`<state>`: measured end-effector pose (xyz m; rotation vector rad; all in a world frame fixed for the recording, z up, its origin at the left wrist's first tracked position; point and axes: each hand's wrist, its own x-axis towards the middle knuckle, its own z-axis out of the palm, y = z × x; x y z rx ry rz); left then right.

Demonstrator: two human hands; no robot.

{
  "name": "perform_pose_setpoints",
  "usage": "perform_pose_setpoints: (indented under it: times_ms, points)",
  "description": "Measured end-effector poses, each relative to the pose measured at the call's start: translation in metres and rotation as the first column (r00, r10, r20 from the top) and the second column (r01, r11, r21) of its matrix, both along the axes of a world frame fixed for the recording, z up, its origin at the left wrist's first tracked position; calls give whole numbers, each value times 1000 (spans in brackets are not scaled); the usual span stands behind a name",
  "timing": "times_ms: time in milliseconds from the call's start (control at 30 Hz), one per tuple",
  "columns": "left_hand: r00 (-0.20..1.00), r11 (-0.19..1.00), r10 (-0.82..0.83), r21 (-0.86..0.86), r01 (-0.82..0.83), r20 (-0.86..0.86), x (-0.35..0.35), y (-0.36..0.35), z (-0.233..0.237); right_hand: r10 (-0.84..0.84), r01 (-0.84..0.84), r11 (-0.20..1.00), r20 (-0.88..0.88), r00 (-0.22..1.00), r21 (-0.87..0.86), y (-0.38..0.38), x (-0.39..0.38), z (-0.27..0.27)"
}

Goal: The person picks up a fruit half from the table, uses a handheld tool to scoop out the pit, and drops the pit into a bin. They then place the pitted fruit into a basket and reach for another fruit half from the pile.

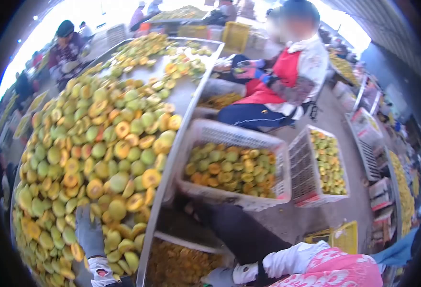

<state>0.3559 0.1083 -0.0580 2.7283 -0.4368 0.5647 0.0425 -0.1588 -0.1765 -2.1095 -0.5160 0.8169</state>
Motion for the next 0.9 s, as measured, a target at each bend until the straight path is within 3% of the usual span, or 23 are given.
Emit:
perform_pose_setpoints:
  times_ms: [33, 100, 167, 300, 367, 433, 467, 567, 700, 767, 833, 867, 900]
  points:
    - [997, 991, 69, 114, -65, -27, 8, -6, -5, -10, -5, 998, 254, 967, 59, -7, 4, 20]
    - [979, 954, 171, 269, -136, -114, 12, -11, 3, 21, -22, 1000, 136, 990, 6, -7, 7, 26]
    - [982, 954, 183, 250, -166, -44, 13, -8, 0, 19, -19, 1000, 145, 989, -3, -9, 8, 25]
    - [973, 947, 195, 282, -155, -122, 5, 12, -2, 61, -57, 998, 105, 993, -39, -7, 10, 31]
    - [973, 974, 182, 161, -158, -145, -10, 12, 8, 83, -78, 996, 97, 992, -47, -7, 10, 27]
    - [967, 971, 194, 176, -165, -163, -19, 25, 2, 60, -63, 995, -40, 997, -79, -4, 7, 24]
    - [963, 976, 190, 141, -165, -189, -28, 33, 0, 33, -32, 998, 28, 999, -46, -3, 2, 14]
    - [961, 992, 121, 74, -105, -248, -63, 48, 4, -22, 23, 999, 13, 1000, -24, -2, -2, 9]
    - [991, 987, 136, 89, -136, 4, -110, 60, 10, 31, -42, 992, -86, 996, -119, 1, 3, 27]
    - [984, 975, 168, -160, -157, 61, -144, 42, 28, 70, -76, 986, -42, 997, -151, 7, -1, 8]
    - [953, 953, 282, -150, -265, 110, -192, -1, 52, 32, -28, 999, -124, 992, 36, 8, 4, 5]
    - [952, 951, 275, -184, -249, 135, -214, -19, 57, -63, 74, 995, -142, 988, 73, 8, 2, 9]
    - [987, 896, 160, -414, -160, -34, -237, -36, 60, -150, 168, 980, -158, 976, 110, 8, 2, 20]
